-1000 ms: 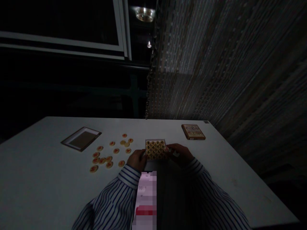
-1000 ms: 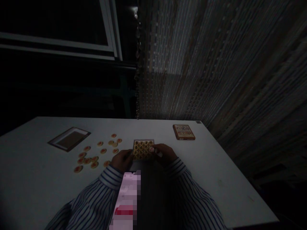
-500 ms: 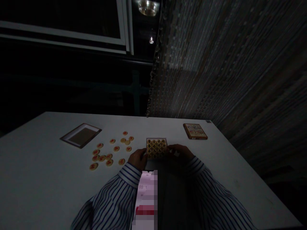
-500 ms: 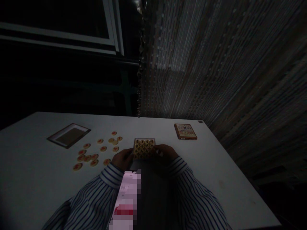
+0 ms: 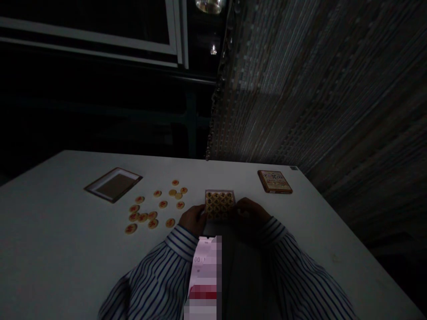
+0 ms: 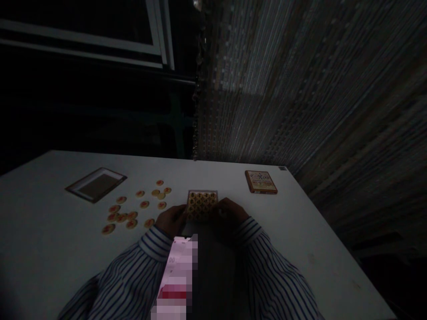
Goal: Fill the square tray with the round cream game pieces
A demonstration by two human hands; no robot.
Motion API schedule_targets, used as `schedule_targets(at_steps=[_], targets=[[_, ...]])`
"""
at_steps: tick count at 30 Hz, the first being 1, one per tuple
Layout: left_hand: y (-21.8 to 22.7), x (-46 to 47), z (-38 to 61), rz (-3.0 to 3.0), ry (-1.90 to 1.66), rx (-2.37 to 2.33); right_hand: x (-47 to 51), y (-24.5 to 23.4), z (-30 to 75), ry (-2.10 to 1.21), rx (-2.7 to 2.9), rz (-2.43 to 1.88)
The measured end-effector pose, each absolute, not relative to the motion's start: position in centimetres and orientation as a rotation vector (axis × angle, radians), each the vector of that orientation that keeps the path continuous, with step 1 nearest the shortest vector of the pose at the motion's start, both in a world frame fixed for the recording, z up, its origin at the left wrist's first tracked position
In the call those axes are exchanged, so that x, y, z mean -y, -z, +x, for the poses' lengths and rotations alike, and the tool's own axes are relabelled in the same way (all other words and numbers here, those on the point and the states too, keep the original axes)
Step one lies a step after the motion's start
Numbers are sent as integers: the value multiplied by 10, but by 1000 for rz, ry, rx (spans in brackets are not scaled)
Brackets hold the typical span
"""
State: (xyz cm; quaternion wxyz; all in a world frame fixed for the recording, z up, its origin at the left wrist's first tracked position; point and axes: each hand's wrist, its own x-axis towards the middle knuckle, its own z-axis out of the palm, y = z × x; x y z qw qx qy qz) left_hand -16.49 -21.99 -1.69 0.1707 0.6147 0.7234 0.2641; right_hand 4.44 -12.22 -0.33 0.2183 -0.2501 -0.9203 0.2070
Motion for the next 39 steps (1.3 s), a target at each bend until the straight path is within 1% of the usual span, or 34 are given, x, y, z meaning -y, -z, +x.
schedule_targets(at_steps=[8, 20, 24, 30, 39], targets=[[14, 220, -164, 1746, -774, -2051, 120, 13, 47, -577, 2552, -739], [18, 221, -164, 1763, -796, -2054, 123, 17, 43, -471, 2561, -842], [18, 221, -165, 1762, -772, -2060, 124, 13, 41, -475, 2579, -798], [19, 220, -165, 1774, -773, -2056, 125, 11, 41, -495, 2592, -839], [19, 221, -165, 1777, -772, -2094, 122, 15, 43, -501, 2552, -745]])
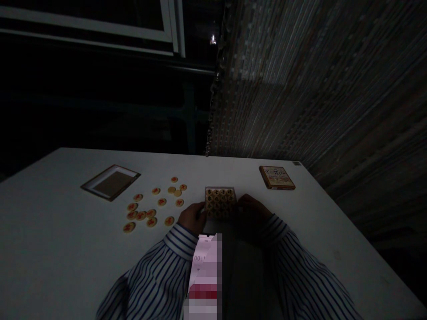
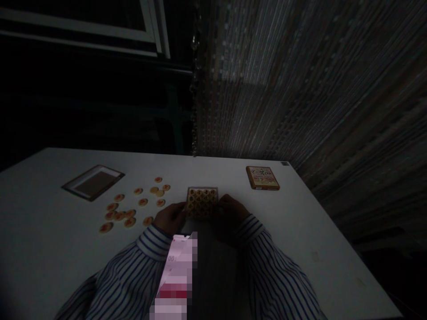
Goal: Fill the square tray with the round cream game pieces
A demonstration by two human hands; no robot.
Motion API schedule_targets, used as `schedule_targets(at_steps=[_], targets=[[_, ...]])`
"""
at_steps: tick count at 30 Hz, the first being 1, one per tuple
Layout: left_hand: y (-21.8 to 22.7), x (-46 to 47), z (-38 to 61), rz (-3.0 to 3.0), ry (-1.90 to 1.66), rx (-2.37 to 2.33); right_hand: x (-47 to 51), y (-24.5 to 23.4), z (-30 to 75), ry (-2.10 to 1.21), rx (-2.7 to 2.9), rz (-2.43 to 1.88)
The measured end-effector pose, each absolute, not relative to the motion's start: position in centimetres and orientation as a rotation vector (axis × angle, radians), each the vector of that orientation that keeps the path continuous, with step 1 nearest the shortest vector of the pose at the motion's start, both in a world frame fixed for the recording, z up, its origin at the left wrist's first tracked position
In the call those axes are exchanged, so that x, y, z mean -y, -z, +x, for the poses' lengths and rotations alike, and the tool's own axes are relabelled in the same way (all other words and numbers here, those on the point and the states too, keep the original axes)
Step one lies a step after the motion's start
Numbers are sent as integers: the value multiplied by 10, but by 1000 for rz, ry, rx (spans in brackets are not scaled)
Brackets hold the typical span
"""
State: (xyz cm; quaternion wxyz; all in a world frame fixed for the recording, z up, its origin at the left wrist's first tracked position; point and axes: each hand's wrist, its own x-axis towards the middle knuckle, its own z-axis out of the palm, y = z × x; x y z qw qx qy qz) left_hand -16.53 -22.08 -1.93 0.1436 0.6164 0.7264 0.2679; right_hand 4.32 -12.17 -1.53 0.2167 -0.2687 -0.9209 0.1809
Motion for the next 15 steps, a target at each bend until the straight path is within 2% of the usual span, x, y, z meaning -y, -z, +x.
schedule_targets(at_steps=[15], targets=[[21, 221, -165, 1772, -777, -2086, 122, 17, 42, -477, 2626, -808]])
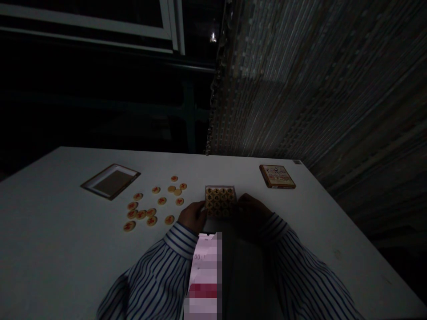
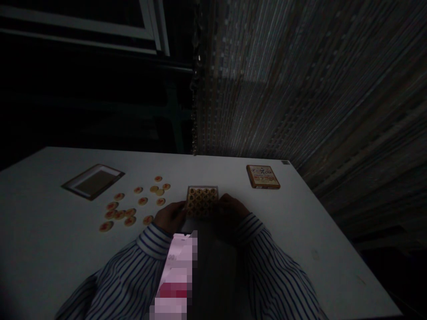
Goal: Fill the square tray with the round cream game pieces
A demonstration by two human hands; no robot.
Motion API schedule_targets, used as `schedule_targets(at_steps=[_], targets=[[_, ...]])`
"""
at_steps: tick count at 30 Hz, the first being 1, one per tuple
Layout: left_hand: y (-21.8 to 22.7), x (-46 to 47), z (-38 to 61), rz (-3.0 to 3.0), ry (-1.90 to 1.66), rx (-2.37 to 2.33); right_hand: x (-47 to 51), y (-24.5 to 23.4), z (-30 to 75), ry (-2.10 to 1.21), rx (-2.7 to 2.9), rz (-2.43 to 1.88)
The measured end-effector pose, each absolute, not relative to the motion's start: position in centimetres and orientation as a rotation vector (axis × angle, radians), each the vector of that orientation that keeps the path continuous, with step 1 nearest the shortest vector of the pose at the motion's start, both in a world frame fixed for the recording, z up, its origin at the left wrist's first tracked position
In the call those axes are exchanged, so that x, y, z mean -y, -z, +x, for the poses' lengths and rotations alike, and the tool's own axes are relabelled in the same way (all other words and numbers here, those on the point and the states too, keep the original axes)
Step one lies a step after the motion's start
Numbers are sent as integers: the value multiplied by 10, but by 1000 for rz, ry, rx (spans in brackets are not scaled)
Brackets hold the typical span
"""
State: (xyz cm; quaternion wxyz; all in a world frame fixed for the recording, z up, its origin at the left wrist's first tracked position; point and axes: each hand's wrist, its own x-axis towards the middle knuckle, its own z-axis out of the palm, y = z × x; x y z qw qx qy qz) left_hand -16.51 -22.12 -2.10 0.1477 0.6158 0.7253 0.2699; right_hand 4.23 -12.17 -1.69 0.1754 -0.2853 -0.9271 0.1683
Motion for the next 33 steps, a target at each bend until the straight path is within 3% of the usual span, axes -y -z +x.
schedule_targets(at_steps=[33], targets=[[24, 221, -165, 1770, -789, -2124, 126, 10, 44, -452, 2636, -895]])
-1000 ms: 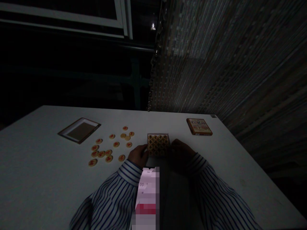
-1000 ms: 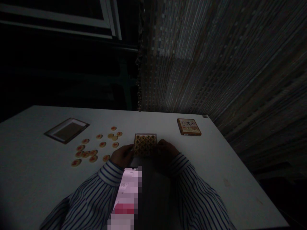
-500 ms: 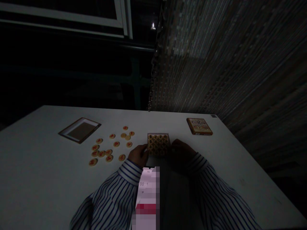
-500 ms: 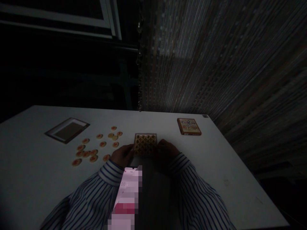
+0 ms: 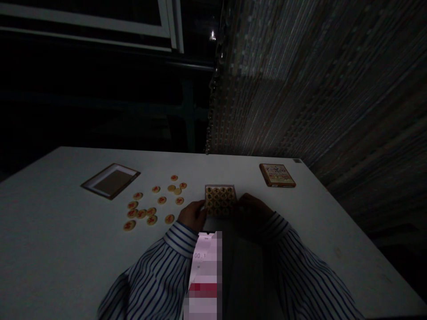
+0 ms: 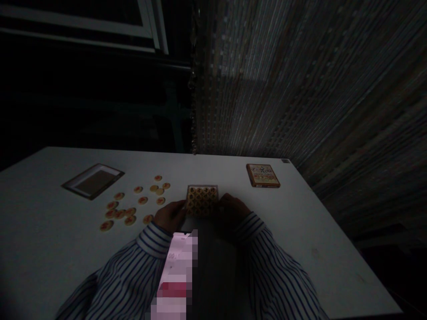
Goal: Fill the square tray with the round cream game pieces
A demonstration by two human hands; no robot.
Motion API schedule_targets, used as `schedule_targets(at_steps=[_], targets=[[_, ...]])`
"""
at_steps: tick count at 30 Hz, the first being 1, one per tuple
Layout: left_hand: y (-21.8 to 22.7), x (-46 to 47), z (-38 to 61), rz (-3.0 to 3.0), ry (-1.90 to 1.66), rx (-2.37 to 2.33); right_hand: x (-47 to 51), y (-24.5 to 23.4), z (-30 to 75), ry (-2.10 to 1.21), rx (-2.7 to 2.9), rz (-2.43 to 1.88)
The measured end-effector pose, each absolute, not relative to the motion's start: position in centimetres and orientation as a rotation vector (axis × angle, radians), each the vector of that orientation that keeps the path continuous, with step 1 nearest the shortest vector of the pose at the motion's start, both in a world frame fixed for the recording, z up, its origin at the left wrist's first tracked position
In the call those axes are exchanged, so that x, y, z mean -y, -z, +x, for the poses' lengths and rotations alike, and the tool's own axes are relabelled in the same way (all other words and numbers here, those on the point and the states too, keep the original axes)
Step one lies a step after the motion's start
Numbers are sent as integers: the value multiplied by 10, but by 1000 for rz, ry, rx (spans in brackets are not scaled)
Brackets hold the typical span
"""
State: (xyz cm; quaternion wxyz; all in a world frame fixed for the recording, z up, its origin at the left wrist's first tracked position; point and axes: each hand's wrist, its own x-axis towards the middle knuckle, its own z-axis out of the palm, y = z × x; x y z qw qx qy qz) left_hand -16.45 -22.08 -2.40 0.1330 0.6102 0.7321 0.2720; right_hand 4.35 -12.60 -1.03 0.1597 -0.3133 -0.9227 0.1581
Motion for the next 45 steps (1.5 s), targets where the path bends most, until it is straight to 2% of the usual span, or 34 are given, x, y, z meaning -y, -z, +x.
schedule_targets(at_steps=[45], targets=[[23, 222, -165, 1788, -785, -2132, 125, 13, 46, -517, 2638, -899]])
